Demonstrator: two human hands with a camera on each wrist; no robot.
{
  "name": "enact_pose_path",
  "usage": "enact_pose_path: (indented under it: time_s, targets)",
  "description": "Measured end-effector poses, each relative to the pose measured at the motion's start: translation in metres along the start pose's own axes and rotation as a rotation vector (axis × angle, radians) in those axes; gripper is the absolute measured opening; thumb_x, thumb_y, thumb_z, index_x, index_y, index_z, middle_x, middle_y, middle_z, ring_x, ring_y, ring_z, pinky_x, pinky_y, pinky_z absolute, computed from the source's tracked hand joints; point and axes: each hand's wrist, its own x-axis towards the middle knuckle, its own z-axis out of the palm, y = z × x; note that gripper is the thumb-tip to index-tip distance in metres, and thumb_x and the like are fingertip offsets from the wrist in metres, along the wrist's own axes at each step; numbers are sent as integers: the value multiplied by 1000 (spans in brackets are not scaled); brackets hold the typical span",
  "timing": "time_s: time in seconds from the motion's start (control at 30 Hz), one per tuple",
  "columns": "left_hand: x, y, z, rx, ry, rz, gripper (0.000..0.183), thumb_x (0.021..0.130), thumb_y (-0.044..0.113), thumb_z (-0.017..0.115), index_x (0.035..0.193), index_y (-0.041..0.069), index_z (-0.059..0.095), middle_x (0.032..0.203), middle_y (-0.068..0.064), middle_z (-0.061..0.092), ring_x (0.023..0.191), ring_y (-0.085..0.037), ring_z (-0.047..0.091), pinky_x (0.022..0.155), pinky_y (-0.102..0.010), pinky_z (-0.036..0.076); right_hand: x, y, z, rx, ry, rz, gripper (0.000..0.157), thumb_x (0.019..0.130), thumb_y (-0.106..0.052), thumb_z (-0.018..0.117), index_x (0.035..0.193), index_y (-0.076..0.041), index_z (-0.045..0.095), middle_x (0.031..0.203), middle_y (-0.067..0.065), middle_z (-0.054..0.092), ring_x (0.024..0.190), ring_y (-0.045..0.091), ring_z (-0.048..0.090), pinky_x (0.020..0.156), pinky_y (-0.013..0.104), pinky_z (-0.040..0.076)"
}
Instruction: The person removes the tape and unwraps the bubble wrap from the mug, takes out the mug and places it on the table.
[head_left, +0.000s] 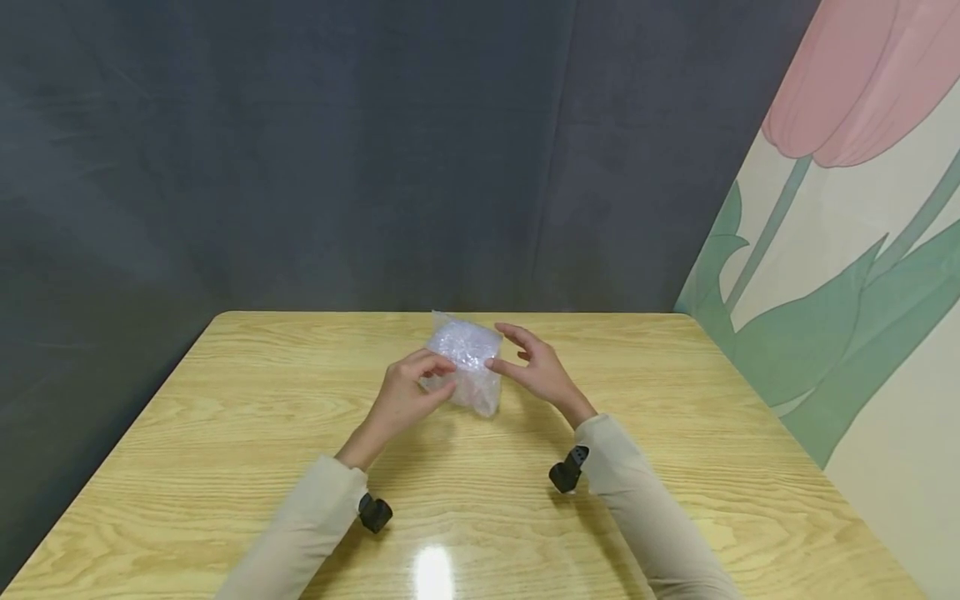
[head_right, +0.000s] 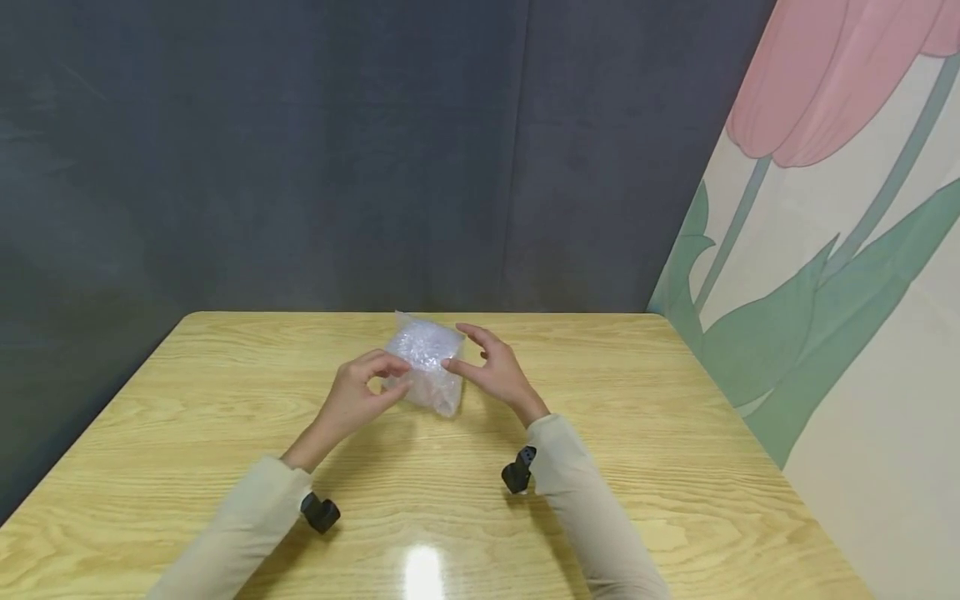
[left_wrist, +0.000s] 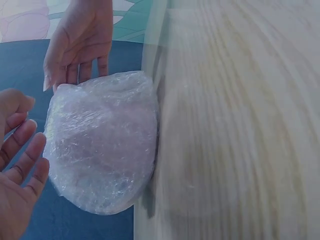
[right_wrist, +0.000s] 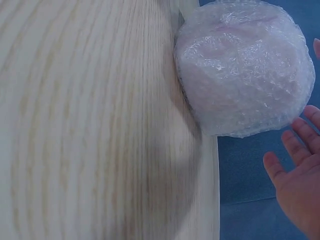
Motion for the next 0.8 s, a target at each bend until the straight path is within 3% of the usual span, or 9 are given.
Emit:
enact_pose_path:
  time_s: [0.27, 0.53, 0.8]
  targets:
    - [-1, -1, 7, 58, 31, 40, 12, 80, -4, 75, 90, -1, 70, 88, -11, 67, 80, -27, 65, 69, -44, 56, 0, -1, 3, -46, -1, 4, 65, 88, -35, 72, 144, -15, 46, 144, 5, 46, 131, 26, 42, 105, 50, 37]
    - [-3, -1, 14, 121, 50, 39, 12, 79, -5, 75, 89, -2, 70, 89, -9, 66, 81, -25, 66, 71, -42, 57, 2, 2, 7, -87, 10, -36, 63, 87, -35, 72, 141, -12, 49, 143, 5, 48, 131, 23, 42, 103, 52, 38]
    - [-2, 1, 21, 177, 102, 59, 13, 77, -5, 76, 87, 0, 70, 88, -10, 68, 82, -23, 66, 74, -34, 56, 0, -1, 8, -67, 17, -24, 62, 88, -35, 72, 141, -13, 49, 142, 5, 48, 131, 23, 42, 103, 52, 38]
